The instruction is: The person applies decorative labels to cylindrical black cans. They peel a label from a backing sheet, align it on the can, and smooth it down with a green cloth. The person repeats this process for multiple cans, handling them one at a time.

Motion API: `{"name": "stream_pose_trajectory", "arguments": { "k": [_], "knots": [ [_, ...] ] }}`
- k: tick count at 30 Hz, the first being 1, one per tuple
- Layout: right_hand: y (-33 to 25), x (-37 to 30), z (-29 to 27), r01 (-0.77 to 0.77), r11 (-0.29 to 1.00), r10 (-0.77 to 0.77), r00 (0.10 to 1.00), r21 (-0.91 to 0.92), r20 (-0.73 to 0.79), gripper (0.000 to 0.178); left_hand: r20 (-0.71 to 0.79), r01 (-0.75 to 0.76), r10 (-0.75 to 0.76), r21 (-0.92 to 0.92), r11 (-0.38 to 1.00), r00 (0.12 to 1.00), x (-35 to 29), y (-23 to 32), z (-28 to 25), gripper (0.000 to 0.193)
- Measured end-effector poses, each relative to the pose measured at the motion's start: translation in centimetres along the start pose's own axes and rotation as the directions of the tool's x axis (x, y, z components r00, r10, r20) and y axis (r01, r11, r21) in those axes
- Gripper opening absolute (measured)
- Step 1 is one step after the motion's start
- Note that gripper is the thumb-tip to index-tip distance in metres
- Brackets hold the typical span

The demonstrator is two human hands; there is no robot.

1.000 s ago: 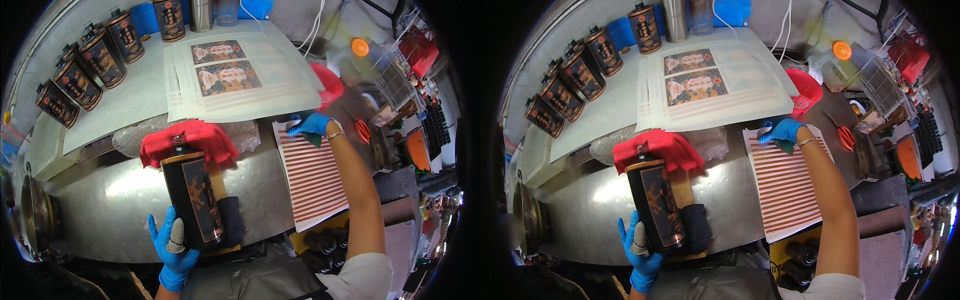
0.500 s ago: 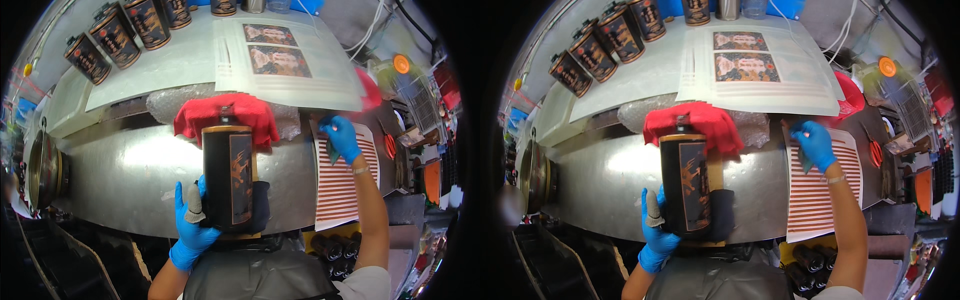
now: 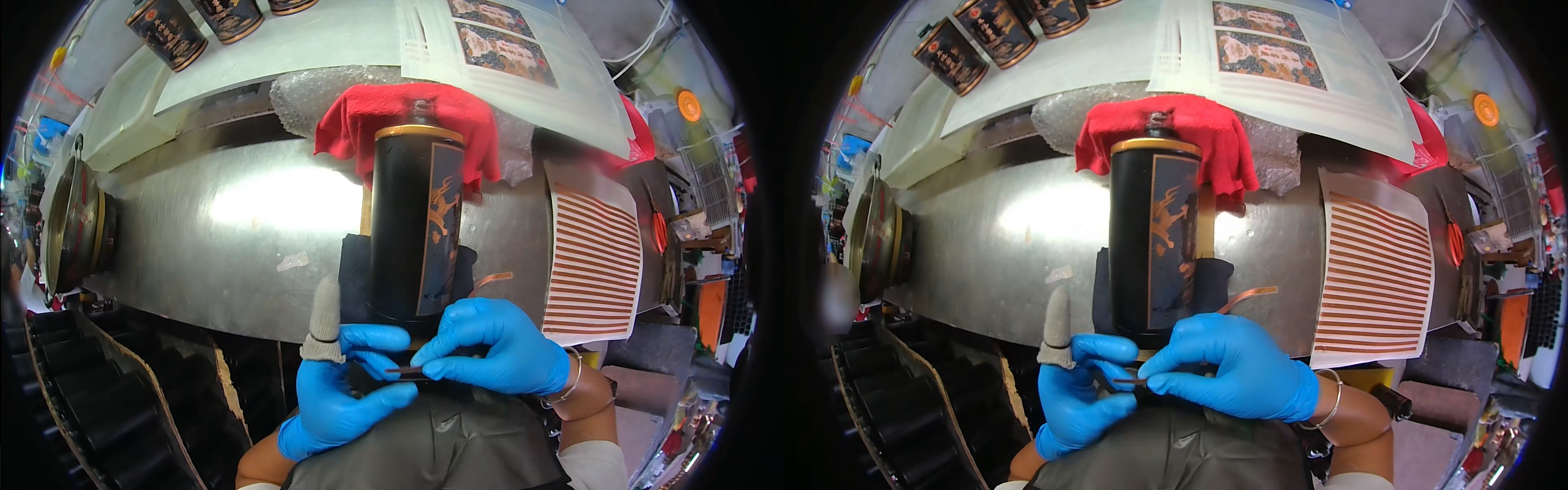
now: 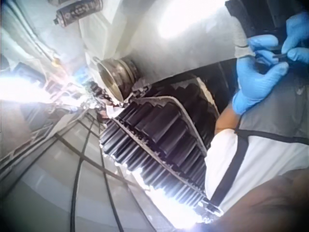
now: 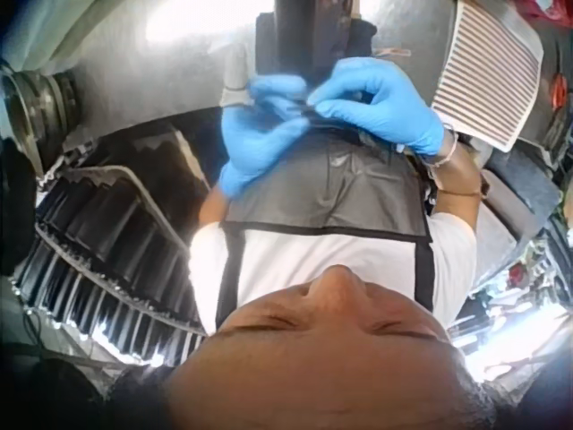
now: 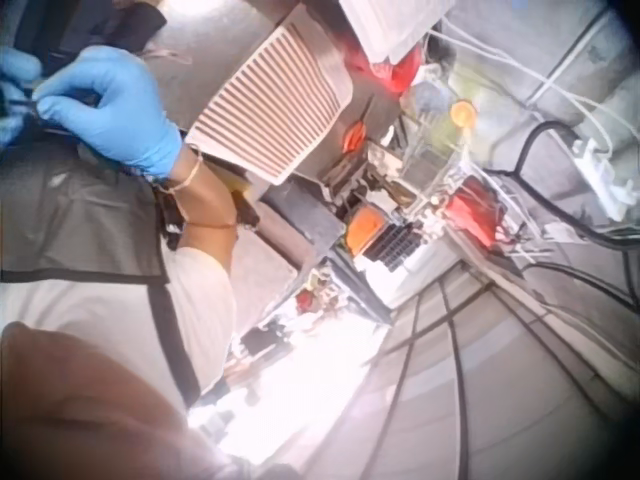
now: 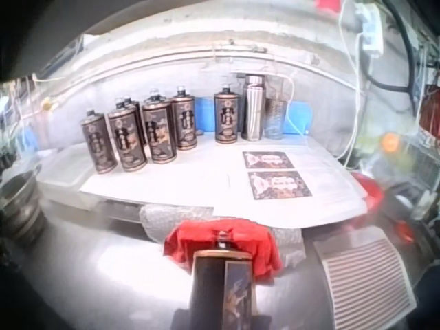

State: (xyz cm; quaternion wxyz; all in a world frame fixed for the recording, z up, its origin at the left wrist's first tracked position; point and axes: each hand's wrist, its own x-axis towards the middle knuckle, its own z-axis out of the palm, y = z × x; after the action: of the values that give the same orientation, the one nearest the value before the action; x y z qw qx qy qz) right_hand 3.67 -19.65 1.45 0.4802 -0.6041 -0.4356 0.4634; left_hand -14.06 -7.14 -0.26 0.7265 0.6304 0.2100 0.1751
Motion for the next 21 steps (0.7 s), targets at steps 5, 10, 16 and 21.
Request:
{"name": "stream_pose_trajectory", "arguments": {
  "k": [5, 10, 16, 21],
  "knots": [
    [1.3, -0.2, 1.1, -0.073, 0.996, 0.062, 0.979, -0.048, -0.195, 0.013, -0.133, 0.003, -0.018, -0.117, 0.993, 0.991, 0.8, -1.3, 0.1, 0.074],
    [2.5, -0.5, 1.9, -0.119, 0.987, 0.153, 0.897, 0.108, -0.414, 0.011, -0.305, -0.011, 0.006, -0.014, 1.0, 0.952, 1.8, -2.4, 0.4, 0.06],
    [3.5, -0.7, 2.9, -0.089, 0.982, 0.16, 0.861, 0.168, -0.483, 0.012, -0.279, -0.023, 0.021, -0.005, 1.0, 0.96, 1.9, -2.9, 0.3, 0.06],
    [3.5, -0.6, 3.0, -0.09, 0.987, 0.144, 0.851, 0.13, -0.506, 0.012, -0.276, -0.072, 0.107, 0.133, 0.989, 0.955, 2.2, -3.0, 0.5, 0.073]
  ]
}}
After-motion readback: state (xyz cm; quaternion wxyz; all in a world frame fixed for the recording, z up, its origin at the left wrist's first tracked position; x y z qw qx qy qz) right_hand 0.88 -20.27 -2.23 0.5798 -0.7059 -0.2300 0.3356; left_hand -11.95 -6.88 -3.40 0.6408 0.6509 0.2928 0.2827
